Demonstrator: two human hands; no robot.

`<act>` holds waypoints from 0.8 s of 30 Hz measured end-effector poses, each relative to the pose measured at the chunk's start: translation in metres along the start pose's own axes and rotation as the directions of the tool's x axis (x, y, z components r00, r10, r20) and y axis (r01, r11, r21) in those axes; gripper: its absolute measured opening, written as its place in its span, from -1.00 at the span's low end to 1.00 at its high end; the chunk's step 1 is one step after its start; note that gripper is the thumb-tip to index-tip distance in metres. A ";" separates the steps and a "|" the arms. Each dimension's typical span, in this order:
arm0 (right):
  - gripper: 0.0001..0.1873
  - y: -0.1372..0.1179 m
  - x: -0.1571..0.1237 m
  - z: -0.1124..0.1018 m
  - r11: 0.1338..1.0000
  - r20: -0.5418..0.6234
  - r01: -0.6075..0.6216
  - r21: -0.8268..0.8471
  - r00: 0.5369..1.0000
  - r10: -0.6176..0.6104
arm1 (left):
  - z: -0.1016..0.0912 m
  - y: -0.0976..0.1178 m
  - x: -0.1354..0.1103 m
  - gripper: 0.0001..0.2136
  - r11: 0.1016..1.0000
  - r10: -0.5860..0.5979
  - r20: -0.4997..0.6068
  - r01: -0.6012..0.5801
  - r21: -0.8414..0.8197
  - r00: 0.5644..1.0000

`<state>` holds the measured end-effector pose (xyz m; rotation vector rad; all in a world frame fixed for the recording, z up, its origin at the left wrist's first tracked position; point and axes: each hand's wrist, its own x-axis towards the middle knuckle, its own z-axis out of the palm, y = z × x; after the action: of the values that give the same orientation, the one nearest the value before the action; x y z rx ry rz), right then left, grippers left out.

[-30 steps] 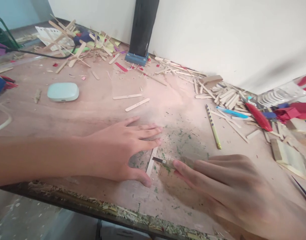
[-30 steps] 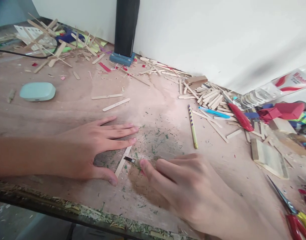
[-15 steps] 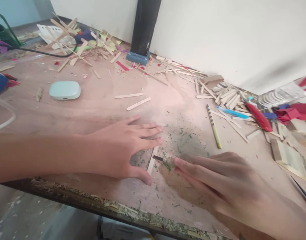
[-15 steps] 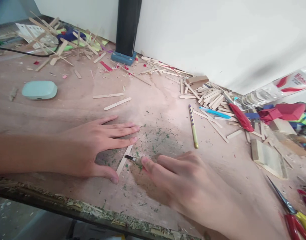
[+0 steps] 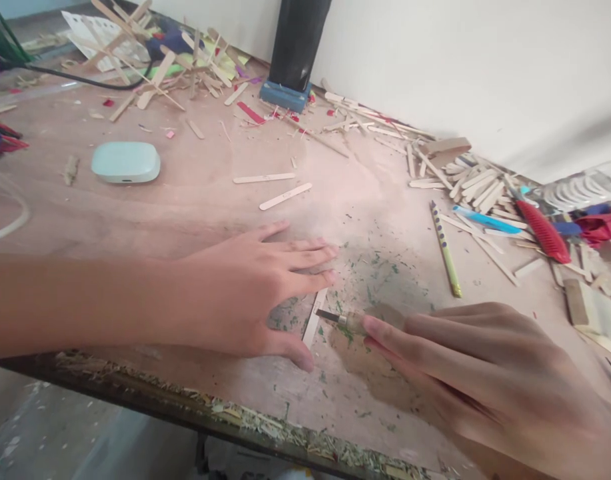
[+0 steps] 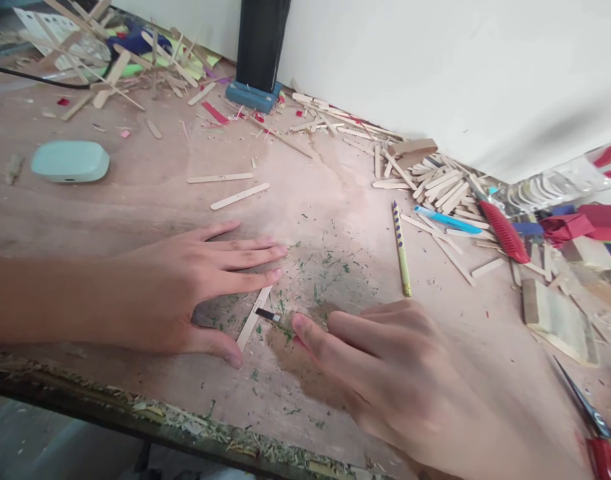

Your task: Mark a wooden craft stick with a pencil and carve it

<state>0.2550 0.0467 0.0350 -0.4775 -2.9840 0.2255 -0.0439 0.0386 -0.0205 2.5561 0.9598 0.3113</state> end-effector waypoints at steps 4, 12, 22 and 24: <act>-0.63 -0.011 0.002 -0.003 1.000 0.005 -0.029 -0.003 1.000 0.029 | 0.000 0.000 0.002 -0.15 1.000 -0.002 0.012 0.002 0.004 1.000; -0.71 -0.020 0.001 0.004 0.996 -0.049 -0.044 -0.075 0.998 0.040 | -0.002 0.002 0.001 -0.17 1.000 -0.019 0.020 0.019 0.022 1.000; -0.71 -0.006 0.009 0.003 0.996 -0.091 0.039 -0.080 0.995 -0.046 | 0.002 0.000 -0.001 -0.15 0.998 -0.017 0.023 0.016 0.058 1.000; -0.70 -0.005 0.011 0.000 0.991 -0.099 0.058 -0.124 0.993 -0.070 | 0.001 0.000 -0.001 -0.14 0.997 -0.022 0.031 0.020 0.070 0.999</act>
<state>0.2436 0.0456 0.0366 -0.3917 -2.9176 0.0137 -0.0441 0.0380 -0.0212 2.6040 1.0014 0.2351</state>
